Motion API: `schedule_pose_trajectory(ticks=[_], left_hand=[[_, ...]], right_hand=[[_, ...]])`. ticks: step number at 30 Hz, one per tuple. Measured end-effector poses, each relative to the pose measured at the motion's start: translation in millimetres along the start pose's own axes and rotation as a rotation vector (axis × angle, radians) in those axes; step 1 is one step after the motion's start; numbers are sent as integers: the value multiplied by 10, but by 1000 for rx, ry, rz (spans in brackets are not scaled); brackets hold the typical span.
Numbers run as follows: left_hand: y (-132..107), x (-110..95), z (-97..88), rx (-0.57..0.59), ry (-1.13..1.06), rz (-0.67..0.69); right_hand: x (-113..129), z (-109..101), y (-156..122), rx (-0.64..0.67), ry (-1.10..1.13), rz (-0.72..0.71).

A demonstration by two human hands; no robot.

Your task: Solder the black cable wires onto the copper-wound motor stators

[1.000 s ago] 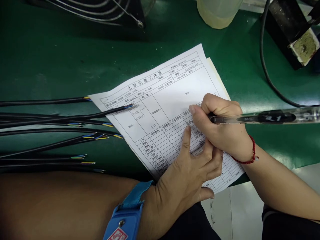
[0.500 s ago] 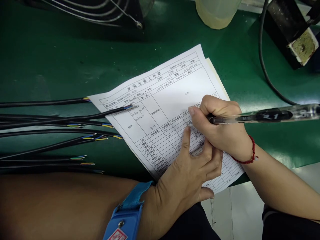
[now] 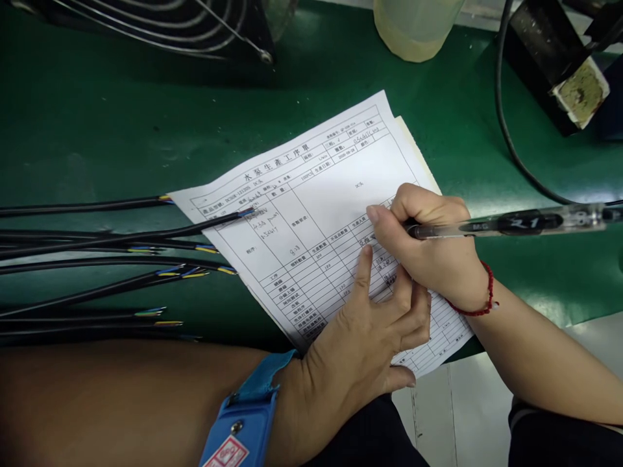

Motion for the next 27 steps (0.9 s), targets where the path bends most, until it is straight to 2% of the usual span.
schedule_pose_trajectory(ticks=[14, 27], left_hand=[[-1, 16, -23, -2, -12, 6], [-2, 15, -20, -2, -6, 0]], right_hand=[[-3, -19, -1, 11, -40, 61], [-4, -22, 11, 12, -20, 45]])
Point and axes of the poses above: each hand's wrist, its own y-axis towards the middle knuckle, its own z-axis out of the palm, x = y × z, the point moved 7 cm from there along y, towards the middle knuckle, and after that the axes turned 10 degrees about -z, right-handed, at the moved point
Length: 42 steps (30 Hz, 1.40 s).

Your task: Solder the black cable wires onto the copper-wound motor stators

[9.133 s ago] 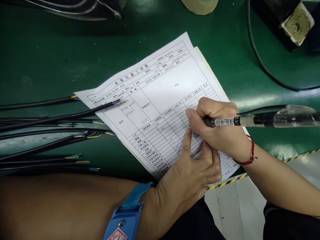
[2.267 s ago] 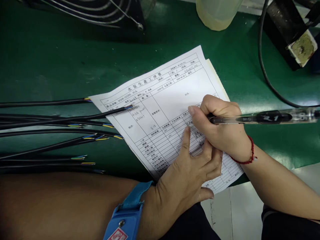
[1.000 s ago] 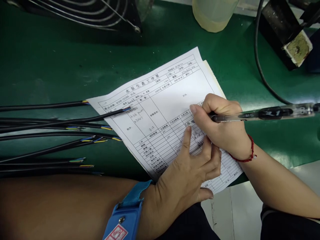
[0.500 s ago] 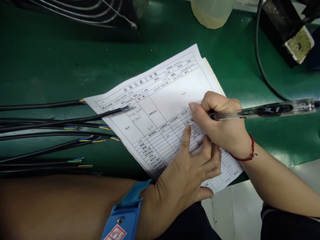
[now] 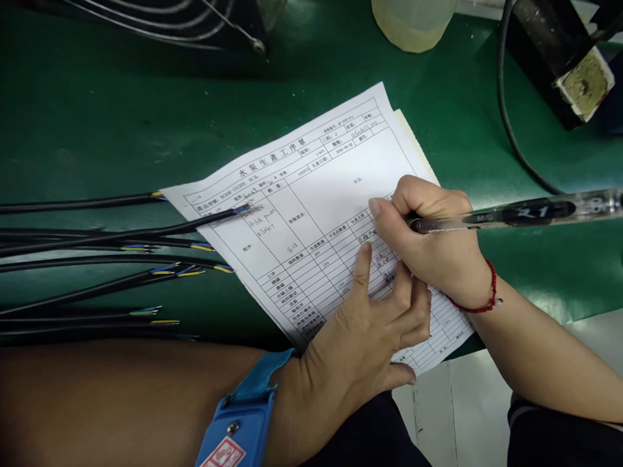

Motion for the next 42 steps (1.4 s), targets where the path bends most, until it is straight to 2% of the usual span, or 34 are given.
schedule_pose_trajectory(ticks=[16, 21, 24, 27, 30, 34, 39, 42], left_hand=[[-3, -4, 1, -10, -5, 6], [1, 12, -5, 32, -5, 7], [23, 6, -11, 34, -4, 0], [57, -24, -10, 27, -9, -31], [82, -39, -35, 23, -19, -57], [67, 77, -109, 54, -53, -65], [-12, 318, -107, 112, 37, 27], [-54, 388, -88, 86, 65, 98]], right_hand=[[-6, 8, -12, 42, 8, 5], [-58, -63, 22, -50, 74, 28], [-138, -88, 64, -87, 128, 96], [-210, -22, 116, 4, 242, 213], [-172, 40, 173, 151, 244, 236], [-111, 81, 213, 255, 214, 224], [-122, 93, 211, 187, 225, 242], [-106, 145, 169, 198, 197, 248]])
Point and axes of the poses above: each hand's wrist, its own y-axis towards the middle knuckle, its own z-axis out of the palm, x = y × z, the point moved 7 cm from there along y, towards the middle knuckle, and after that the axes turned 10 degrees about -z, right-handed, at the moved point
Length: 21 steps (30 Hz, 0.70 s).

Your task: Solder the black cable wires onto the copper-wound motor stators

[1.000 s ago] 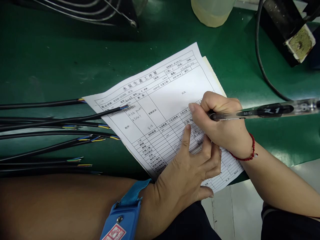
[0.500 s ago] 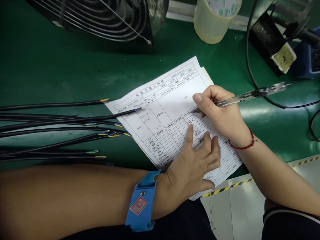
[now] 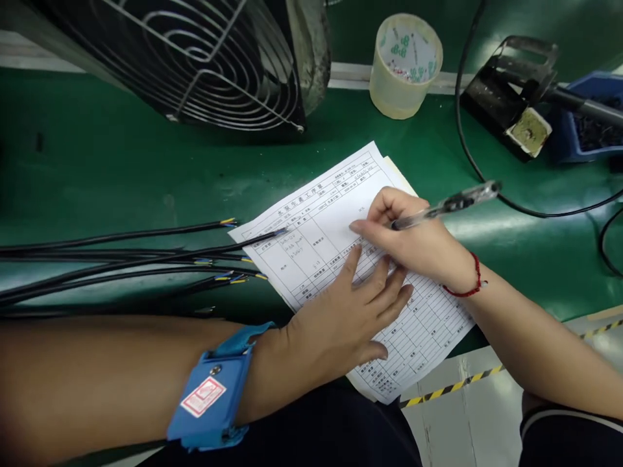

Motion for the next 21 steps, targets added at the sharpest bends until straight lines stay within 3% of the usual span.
schedule_pose_trajectory(ticks=[9, 21], left_hand=[[-64, 0, -19, -132, 3, 30], [-78, -1, -5, -117, 0, -4]], right_hand=[[41, 102, -65, -16, -58, -131], [179, 122, -38, -3, -148, -284]])
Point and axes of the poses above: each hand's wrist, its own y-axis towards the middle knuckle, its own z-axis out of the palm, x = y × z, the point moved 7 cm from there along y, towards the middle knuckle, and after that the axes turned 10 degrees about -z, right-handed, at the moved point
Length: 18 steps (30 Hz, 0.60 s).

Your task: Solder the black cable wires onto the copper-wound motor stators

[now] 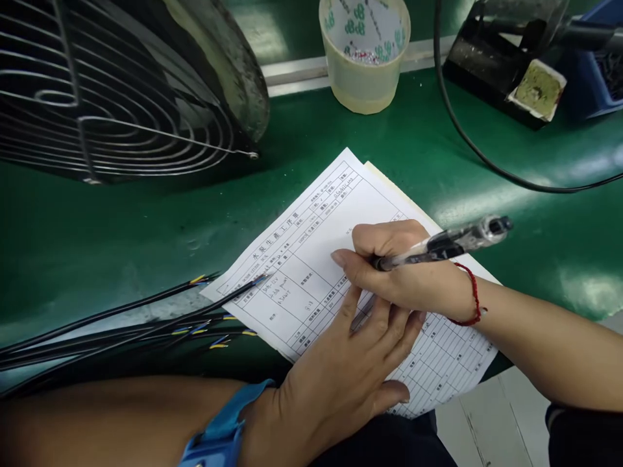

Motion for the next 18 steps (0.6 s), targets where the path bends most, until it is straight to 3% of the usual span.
schedule_pose_trajectory(ticks=[18], left_hand=[[10, 9, -12, 44, 18, 31]], right_hand=[[18, 26, 3, 64, -112, -17]])
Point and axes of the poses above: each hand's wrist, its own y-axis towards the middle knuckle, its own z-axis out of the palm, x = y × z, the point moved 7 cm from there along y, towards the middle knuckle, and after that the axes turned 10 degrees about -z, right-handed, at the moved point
